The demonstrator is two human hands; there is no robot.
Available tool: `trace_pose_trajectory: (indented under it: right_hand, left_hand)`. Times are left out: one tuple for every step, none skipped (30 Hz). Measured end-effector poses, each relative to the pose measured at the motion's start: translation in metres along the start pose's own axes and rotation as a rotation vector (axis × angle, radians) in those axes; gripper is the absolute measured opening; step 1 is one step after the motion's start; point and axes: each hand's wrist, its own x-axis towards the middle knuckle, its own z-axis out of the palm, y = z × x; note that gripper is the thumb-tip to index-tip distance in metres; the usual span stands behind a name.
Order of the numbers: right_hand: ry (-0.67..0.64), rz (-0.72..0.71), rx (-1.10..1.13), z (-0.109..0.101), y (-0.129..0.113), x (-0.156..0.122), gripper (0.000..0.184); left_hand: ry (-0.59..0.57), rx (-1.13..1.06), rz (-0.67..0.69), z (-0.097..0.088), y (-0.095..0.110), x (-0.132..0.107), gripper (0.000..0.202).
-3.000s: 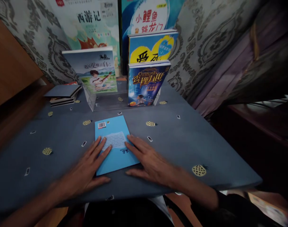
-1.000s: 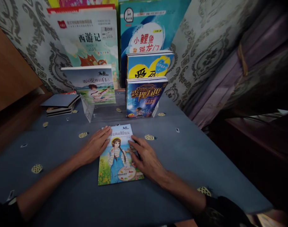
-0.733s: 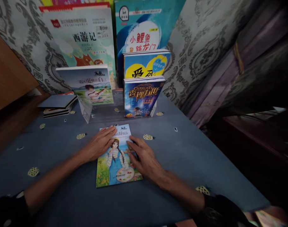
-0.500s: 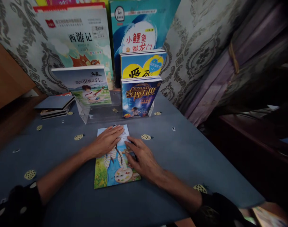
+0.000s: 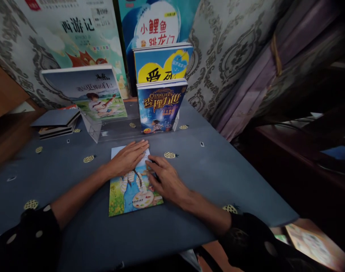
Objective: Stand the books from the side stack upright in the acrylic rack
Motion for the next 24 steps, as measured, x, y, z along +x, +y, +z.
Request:
trace_pose_trajectory:
  right_hand:
    - [0.001, 0.002, 0.000, 0.000, 0.000, 0.000, 0.030]
    - [0.004, 0.004, 0.000, 0.000, 0.000, 0.000, 0.030]
    - [0.006, 0.005, -0.001, 0.000, 0.000, -0.001, 0.030]
    - [0.008, 0.003, -0.001, 0.000, 0.000, -0.001, 0.029]
    - [0.007, 0.000, 0.000, -0.001, 0.000, -0.001, 0.029]
    - [0.006, -0.004, 0.003, -0.001, 0.000, -0.002, 0.029]
    - [0.005, -0.008, 0.009, -0.001, 0.000, -0.002, 0.029]
    - [0.005, -0.012, 0.017, -0.001, 0.000, -0.003, 0.029]
    - [0.007, -0.015, 0.027, -0.002, 0.000, -0.004, 0.029]
    - [0.009, -0.018, 0.040, -0.002, 0.000, -0.005, 0.029]
    - [0.012, -0.019, 0.052, -0.002, 0.000, -0.006, 0.028]
    - [0.016, -0.022, 0.064, -0.002, 0.000, -0.008, 0.028]
    - [0.019, -0.025, 0.075, -0.002, 0.000, -0.009, 0.028]
    - [0.021, -0.027, 0.084, -0.003, 0.000, -0.011, 0.029]
    - [0.020, -0.028, 0.092, -0.003, 0.000, -0.013, 0.030]
    - [0.019, -0.031, 0.101, -0.004, 0.000, -0.016, 0.031]
    - [0.018, -0.035, 0.110, -0.005, 0.000, -0.018, 0.032]
    - [0.017, -0.039, 0.121, -0.006, -0.001, -0.020, 0.032]
    - [0.014, -0.045, 0.135, -0.008, -0.002, -0.023, 0.033]
    - [0.015, -0.051, 0.153, -0.010, -0.004, -0.026, 0.033]
    - [0.016, -0.056, 0.172, -0.012, -0.006, -0.028, 0.033]
    - [0.017, -0.057, 0.193, -0.014, -0.008, -0.031, 0.033]
    - [0.012, -0.054, 0.212, -0.016, -0.010, -0.034, 0.033]
    - [0.007, -0.049, 0.228, -0.018, -0.011, -0.037, 0.033]
  left_hand:
    - [-0.001, 0.003, 0.010, 0.000, 0.001, -0.001, 0.049]
    - [-0.005, 0.005, 0.021, -0.001, 0.002, -0.002, 0.049]
    - [-0.012, 0.007, 0.032, -0.002, 0.004, -0.003, 0.049]
    - [-0.024, 0.008, 0.044, -0.003, 0.006, -0.005, 0.049]
    - [-0.036, 0.008, 0.054, -0.005, 0.008, -0.006, 0.048]
    - [-0.047, 0.006, 0.060, -0.006, 0.010, -0.008, 0.048]
    - [-0.055, 0.003, 0.064, -0.007, 0.012, -0.009, 0.048]
    - [-0.060, -0.002, 0.066, -0.008, 0.014, -0.011, 0.048]
    - [-0.062, -0.007, 0.068, -0.008, 0.016, -0.012, 0.048]
    - [-0.063, -0.011, 0.072, -0.009, 0.018, -0.014, 0.048]
    - [-0.063, -0.015, 0.078, -0.009, 0.020, -0.016, 0.048]
    - [-0.062, -0.017, 0.087, -0.009, 0.021, -0.017, 0.048]
    - [-0.059, -0.020, 0.096, -0.009, 0.023, -0.018, 0.048]
    - [-0.057, -0.022, 0.103, -0.009, 0.024, -0.020, 0.048]
    - [-0.057, -0.026, 0.106, -0.008, 0.026, -0.021, 0.047]
    - [-0.058, -0.031, 0.107, -0.008, 0.028, -0.023, 0.046]
    - [-0.059, -0.037, 0.105, -0.008, 0.030, -0.025, 0.045]
    - [-0.061, -0.044, 0.103, -0.008, 0.032, -0.026, 0.045]
    - [-0.063, -0.050, 0.102, -0.009, 0.035, -0.028, 0.045]
    - [-0.066, -0.054, 0.103, -0.009, 0.038, -0.030, 0.045]
    - [-0.071, -0.057, 0.106, -0.009, 0.041, -0.032, 0.045]
    - [-0.080, -0.059, 0.108, -0.010, 0.045, -0.034, 0.046]
    - [-0.092, -0.063, 0.111, -0.011, 0.048, -0.036, 0.046]
    - [-0.108, -0.067, 0.114, -0.012, 0.052, -0.038, 0.046]
